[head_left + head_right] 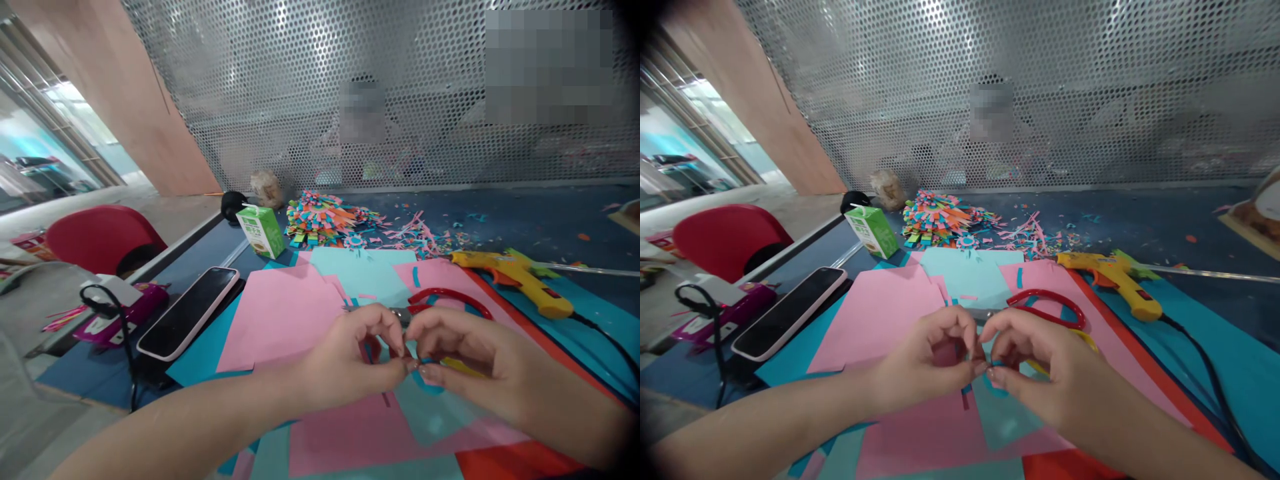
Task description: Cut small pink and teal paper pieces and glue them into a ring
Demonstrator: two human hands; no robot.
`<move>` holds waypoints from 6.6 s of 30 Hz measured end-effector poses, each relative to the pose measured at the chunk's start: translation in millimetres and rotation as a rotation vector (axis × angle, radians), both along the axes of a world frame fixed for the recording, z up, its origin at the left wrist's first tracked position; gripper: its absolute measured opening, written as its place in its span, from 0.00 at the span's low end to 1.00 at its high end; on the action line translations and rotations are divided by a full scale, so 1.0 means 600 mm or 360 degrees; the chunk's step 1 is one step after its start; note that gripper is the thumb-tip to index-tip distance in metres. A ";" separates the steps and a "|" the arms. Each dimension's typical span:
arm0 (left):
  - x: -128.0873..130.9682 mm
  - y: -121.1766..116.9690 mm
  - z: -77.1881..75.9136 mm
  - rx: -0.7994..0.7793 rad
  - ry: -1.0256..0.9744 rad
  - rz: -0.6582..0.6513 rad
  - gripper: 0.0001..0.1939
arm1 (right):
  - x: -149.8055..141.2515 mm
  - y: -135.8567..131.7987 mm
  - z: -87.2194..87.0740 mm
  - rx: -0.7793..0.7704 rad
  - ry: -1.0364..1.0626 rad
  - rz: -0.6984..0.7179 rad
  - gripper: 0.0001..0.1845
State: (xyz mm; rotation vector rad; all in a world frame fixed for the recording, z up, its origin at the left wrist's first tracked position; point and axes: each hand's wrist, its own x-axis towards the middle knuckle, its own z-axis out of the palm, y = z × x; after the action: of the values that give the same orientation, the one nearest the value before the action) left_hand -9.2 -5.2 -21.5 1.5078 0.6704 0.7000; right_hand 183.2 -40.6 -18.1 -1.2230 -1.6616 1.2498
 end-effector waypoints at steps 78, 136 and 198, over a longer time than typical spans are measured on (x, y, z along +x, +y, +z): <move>-0.055 0.065 0.053 0.1734 0.1797 -0.0092 0.13 | 0.021 0.025 -0.035 0.0987 -0.1171 -0.0405 0.20; -0.071 0.070 0.028 0.2671 0.1451 -0.0321 0.22 | 0.014 0.014 -0.067 0.1363 -0.1634 -0.0421 0.17; -0.038 0.039 0.032 0.3141 0.1151 -0.0412 0.15 | -0.019 -0.011 -0.020 0.1379 -0.1241 0.0452 0.10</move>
State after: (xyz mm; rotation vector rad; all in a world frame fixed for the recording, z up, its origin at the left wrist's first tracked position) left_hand -32.2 18.5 -2.1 3.6821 0.0431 0.4821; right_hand 171.9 -47.3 -29.9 -0.9493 -2.5977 0.0307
